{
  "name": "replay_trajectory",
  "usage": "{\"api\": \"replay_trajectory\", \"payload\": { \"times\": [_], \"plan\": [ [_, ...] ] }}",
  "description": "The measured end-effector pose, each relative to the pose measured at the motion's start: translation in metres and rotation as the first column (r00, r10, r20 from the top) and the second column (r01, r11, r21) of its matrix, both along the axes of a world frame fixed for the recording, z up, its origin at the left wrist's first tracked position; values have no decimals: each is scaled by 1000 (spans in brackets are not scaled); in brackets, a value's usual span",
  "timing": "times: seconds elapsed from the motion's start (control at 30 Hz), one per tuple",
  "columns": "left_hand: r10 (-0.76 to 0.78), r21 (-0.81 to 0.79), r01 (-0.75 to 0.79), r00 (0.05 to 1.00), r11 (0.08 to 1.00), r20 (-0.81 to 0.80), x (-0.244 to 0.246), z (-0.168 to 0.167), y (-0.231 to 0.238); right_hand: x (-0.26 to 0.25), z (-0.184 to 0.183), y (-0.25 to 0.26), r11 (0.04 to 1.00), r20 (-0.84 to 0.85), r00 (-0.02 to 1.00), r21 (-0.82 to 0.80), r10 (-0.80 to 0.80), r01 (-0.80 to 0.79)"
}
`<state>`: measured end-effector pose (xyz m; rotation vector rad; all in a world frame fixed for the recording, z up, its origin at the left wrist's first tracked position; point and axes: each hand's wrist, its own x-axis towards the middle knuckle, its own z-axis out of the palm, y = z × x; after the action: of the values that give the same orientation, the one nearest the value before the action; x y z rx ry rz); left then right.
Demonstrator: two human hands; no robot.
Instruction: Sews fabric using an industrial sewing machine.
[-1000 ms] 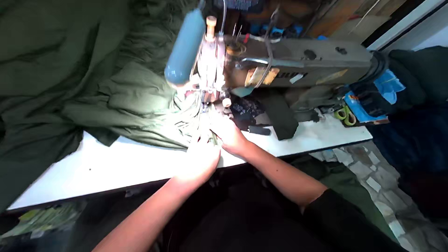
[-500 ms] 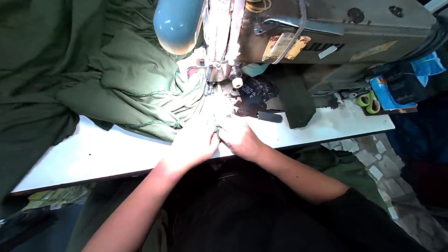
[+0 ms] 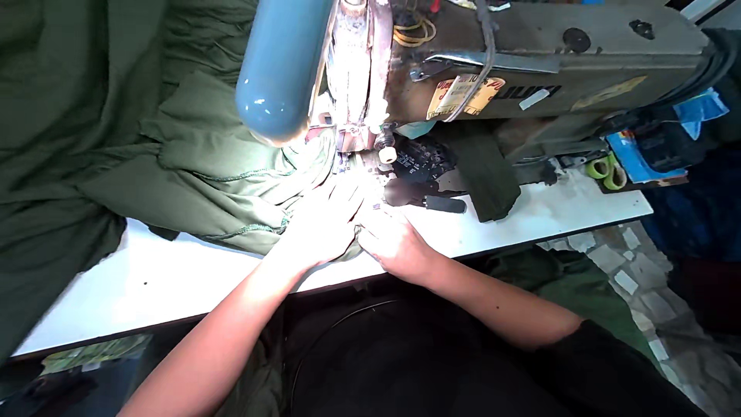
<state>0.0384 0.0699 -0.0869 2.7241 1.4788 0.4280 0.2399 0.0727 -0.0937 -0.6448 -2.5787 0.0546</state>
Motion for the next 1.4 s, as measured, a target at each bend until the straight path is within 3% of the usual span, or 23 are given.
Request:
{"api": "replay_trajectory", "payload": {
  "times": [0.1,0.27,0.47,1.0,1.2,1.4],
  "plan": [
    [24,-46,-25,1000,999,-17,2,0,1,2,0,0,1000,0,1000,2,-8,8],
    [-36,81,21,979,997,199,5,-10,-23,0,-2,0,1000,-9,1000,18,-10,10],
    [-92,131,60,964,989,249,1,-18,-32,-2,-1,3,999,6,1000,39,-27,27],
    [0,99,-19,982,995,187,0,-15,-6,-6,-2,37,998,193,979,40,-60,53],
    [29,90,-49,977,995,209,-2,-11,7,-15,6,53,992,205,974,-67,-92,108],
    [59,83,-73,985,994,159,-5,-14,23,-20,4,68,984,249,958,-70,-141,164]
  ]
}}
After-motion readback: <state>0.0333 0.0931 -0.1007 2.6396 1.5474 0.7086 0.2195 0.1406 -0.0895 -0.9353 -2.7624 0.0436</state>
